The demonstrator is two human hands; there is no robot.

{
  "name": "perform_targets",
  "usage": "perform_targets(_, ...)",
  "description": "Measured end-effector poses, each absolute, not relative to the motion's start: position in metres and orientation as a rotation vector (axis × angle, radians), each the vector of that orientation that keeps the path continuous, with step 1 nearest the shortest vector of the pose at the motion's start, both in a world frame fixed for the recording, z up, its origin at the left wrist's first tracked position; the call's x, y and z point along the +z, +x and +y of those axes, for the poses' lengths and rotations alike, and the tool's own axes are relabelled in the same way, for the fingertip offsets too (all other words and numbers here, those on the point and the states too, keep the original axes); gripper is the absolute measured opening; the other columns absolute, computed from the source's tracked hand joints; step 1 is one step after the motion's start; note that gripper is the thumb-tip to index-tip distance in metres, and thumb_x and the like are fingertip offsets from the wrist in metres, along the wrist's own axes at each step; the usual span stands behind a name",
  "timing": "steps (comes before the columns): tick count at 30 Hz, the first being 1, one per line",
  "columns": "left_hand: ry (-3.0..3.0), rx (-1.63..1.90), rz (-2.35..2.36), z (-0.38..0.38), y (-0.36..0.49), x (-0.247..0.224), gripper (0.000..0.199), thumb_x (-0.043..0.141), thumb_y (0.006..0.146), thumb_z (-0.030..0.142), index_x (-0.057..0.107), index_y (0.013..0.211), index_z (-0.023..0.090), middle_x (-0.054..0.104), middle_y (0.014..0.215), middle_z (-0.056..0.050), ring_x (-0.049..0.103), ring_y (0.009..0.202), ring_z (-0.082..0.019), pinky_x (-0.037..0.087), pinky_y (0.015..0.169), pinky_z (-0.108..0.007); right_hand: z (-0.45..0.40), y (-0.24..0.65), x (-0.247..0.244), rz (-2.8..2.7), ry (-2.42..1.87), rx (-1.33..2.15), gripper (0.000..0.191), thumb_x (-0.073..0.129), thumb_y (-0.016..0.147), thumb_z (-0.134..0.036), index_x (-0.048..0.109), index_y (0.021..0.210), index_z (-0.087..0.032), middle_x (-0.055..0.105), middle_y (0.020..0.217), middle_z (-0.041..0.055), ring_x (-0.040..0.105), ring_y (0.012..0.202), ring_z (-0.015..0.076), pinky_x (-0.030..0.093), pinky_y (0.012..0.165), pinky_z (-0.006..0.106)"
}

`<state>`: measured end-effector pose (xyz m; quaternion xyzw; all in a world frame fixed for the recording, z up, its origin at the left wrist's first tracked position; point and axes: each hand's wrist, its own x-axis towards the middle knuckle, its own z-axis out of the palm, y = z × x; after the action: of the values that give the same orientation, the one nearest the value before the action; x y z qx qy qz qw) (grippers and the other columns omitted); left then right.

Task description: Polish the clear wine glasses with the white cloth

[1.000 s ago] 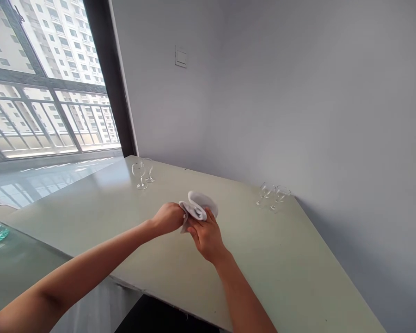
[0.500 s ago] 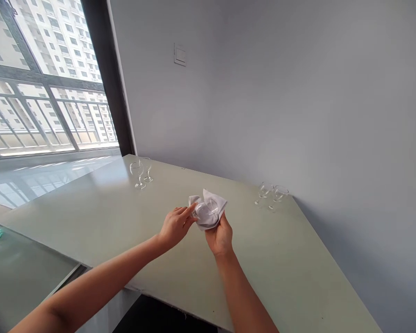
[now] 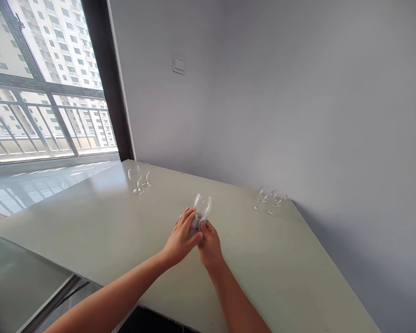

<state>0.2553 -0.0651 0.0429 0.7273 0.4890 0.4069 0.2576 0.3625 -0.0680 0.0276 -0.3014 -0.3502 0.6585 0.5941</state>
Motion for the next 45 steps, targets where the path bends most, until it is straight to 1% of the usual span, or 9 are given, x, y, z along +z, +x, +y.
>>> perform_targets(4,1.463,1.043,1.084,-0.043,0.240,0.062,0.064,0.061,0.072,0.039,0.034,0.128,0.026,0.055,0.118,-0.009,0.057,0.096,-0.023,0.042,0.085,-0.040,-0.064,0.366,0.025,-0.715,-0.654,1.633,0.022,0.060,0.076,-0.039,0.064,0.086,-0.020,0.063,0.076,0.0015,0.057,0.065,0.0124,0.044,0.056,0.023)
perform_targets(12,1.021,0.949,0.681,-0.029,0.240,0.064,0.070,0.074,0.062,0.031,0.038,0.121,0.018,0.060,0.107,-0.014,0.060,0.087,-0.020,0.043,0.079,-0.034,-0.059,0.364,0.019,-0.764,-0.775,1.593,0.030,0.067,0.069,-0.040,0.065,0.089,-0.017,0.063,0.079,0.0044,0.057,0.069,0.0149,0.045,0.064,0.028)
perform_targets(18,0.883,1.181,0.837,-0.015,0.235,0.055,0.053,0.074,0.061,0.026,0.046,0.106,0.019,0.063,0.093,-0.007,0.059,0.076,-0.013,0.042,0.078,-0.029,-0.065,0.376,0.021,-1.072,-1.148,0.787,0.026,0.056,0.076,-0.044,0.061,0.078,-0.018,0.058,0.066,0.0000,0.053,0.062,0.0142,0.042,0.056,0.026)
perform_targets(24,0.424,0.955,0.686,-0.007,0.229,0.053,0.014,0.060,0.076,0.023,0.052,0.080,0.012,0.057,0.064,-0.002,0.057,0.055,-0.011,0.048,0.055,-0.023,-0.074,0.362,0.022,-1.924,-1.028,0.173,0.036,0.045,0.086,-0.031,0.049,0.122,-0.028,0.042,0.134,0.0057,0.036,0.123,0.0266,0.036,0.094,0.046)
perform_targets(29,0.156,1.045,0.560,-0.019,0.237,0.064,0.017,0.048,0.084,0.027,0.049,0.074,0.013,0.053,0.064,-0.003,0.057,0.058,-0.010,0.050,0.058,-0.023,-0.071,0.350,0.012,-1.885,-1.102,0.037,0.052,0.039,0.089,-0.030,0.023,0.138,-0.022,0.020,0.145,0.0101,0.028,0.128,0.0280,0.040,0.092,0.046)
perform_targets(33,0.185,1.160,0.445,-0.024,0.246,0.078,0.015,0.054,0.079,0.022,0.044,0.069,0.017,0.046,0.059,0.001,0.057,0.063,-0.011,0.049,0.066,-0.024,-0.070,0.346,0.002,-1.841,-1.121,0.052,0.046,0.035,0.090,-0.027,0.029,0.135,-0.022,0.039,0.134,0.0112,0.036,0.123,0.0269,0.036,0.095,0.047)
perform_targets(37,0.391,1.397,0.400,-0.013,0.244,0.085,0.023,0.059,0.071,0.012,0.044,0.087,0.020,0.049,0.067,0.004,0.050,0.058,-0.006,0.046,0.067,-0.023,-0.069,0.343,-0.013,-1.919,-1.224,0.010,0.031,0.035,0.088,-0.025,0.053,0.113,-0.021,0.062,0.097,0.0116,0.058,0.086,0.0248,0.046,0.069,0.039)
perform_targets(42,0.881,1.616,0.506,-0.004,0.230,0.089,0.053,0.061,0.070,0.016,0.034,0.114,0.029,0.049,0.073,0.006,0.050,0.063,-0.005,0.044,0.069,-0.022,-0.071,0.353,-0.004,-2.060,-1.232,-0.073,0.023,0.047,0.085,-0.034,0.060,0.071,-0.021,0.064,0.085,0.0080,0.054,0.060,0.0155,0.037,0.058,0.030)
perform_targets(45,1.140,1.520,0.611,-0.011,0.229,0.087,0.056,0.062,0.071,0.023,0.033,0.118,0.031,0.049,0.077,0.004,0.054,0.074,-0.009,0.040,0.058,-0.017,-0.069,0.362,0.023,-1.854,-1.292,-0.046,0.019,0.048,0.084,-0.035,0.061,0.078,-0.021,0.061,0.077,0.0049,0.051,0.058,0.0133,0.034,0.057,0.027)
